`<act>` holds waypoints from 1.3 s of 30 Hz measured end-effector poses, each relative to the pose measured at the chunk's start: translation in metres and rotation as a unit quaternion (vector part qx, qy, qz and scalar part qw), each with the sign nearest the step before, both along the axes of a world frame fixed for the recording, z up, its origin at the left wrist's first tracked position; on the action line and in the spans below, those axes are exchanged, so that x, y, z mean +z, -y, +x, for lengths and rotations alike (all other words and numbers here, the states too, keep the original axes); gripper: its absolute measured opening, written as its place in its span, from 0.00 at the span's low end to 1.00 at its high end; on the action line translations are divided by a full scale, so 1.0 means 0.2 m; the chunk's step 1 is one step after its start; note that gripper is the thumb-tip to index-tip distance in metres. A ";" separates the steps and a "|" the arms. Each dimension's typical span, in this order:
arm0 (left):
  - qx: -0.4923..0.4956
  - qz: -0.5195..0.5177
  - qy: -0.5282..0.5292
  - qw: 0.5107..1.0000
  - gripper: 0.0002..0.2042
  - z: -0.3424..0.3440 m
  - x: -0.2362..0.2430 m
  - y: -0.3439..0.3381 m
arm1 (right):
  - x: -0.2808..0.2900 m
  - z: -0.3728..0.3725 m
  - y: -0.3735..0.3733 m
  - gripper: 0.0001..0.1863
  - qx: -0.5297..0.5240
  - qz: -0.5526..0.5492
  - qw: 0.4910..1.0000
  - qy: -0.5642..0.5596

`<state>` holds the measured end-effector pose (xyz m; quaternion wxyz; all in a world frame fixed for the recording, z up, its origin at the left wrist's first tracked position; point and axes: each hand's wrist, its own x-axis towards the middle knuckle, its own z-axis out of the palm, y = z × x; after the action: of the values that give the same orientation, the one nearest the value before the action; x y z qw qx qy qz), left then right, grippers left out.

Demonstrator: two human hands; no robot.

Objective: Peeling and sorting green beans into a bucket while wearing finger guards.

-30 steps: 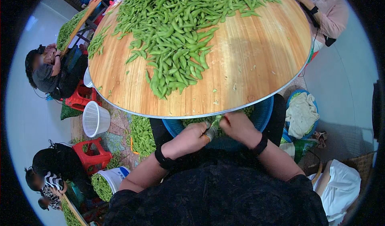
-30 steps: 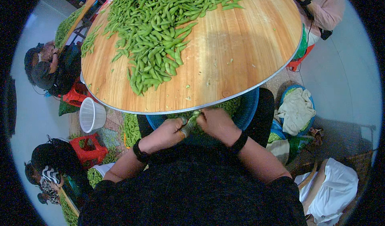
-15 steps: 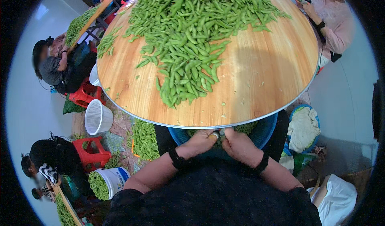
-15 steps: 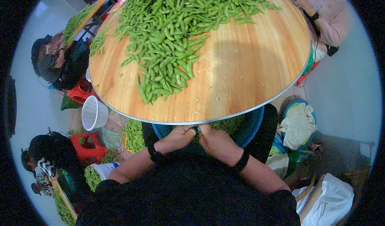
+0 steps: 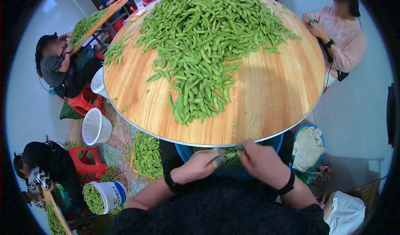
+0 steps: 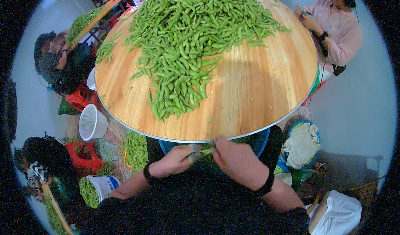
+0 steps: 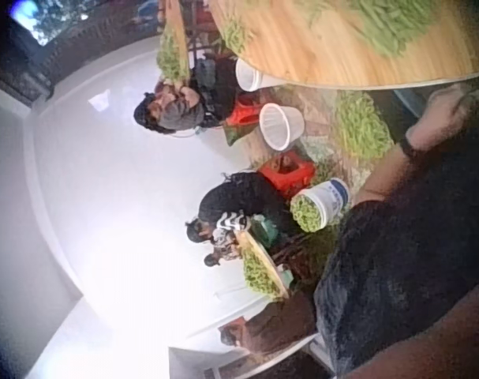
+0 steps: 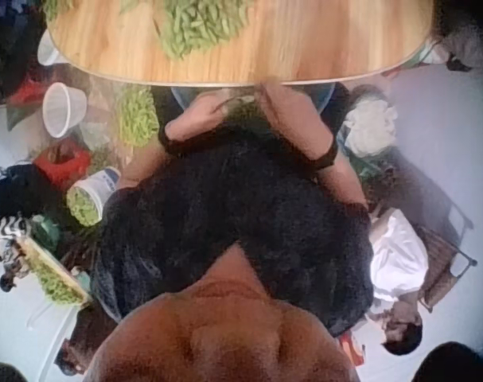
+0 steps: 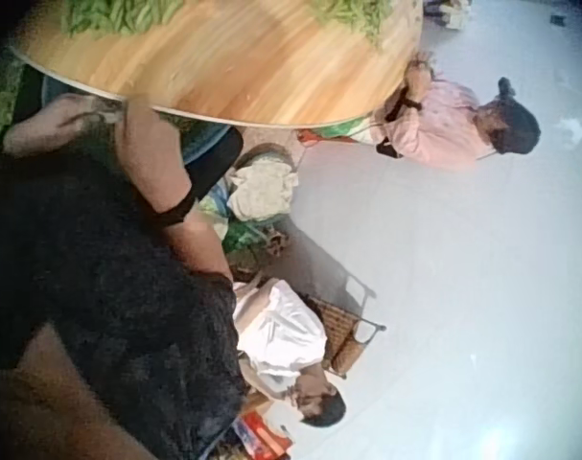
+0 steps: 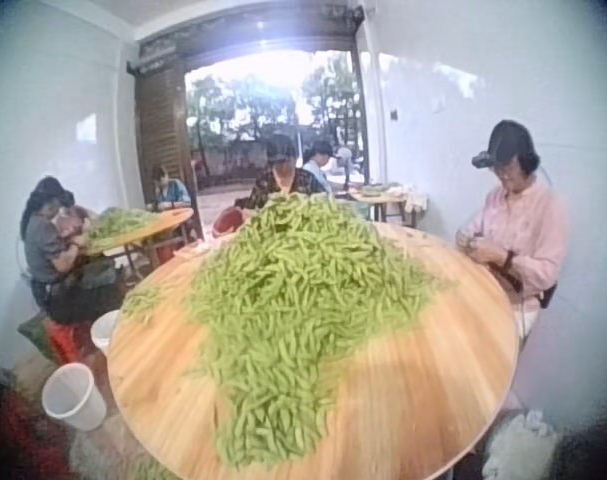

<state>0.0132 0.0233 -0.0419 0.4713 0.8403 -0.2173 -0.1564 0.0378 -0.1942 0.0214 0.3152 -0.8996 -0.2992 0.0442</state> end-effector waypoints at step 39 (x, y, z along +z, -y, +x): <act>0.079 -0.150 0.086 0.982 0.02 -0.05 0.29 0.13 | 0.10 -0.04 0.00 0.08 0.025 0.272 0.898 -0.344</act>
<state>0.0029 -0.0025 0.0161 0.5823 0.7852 -0.2104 -0.0116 0.0288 -0.1947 0.0415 0.6295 -0.6996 -0.1949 0.2762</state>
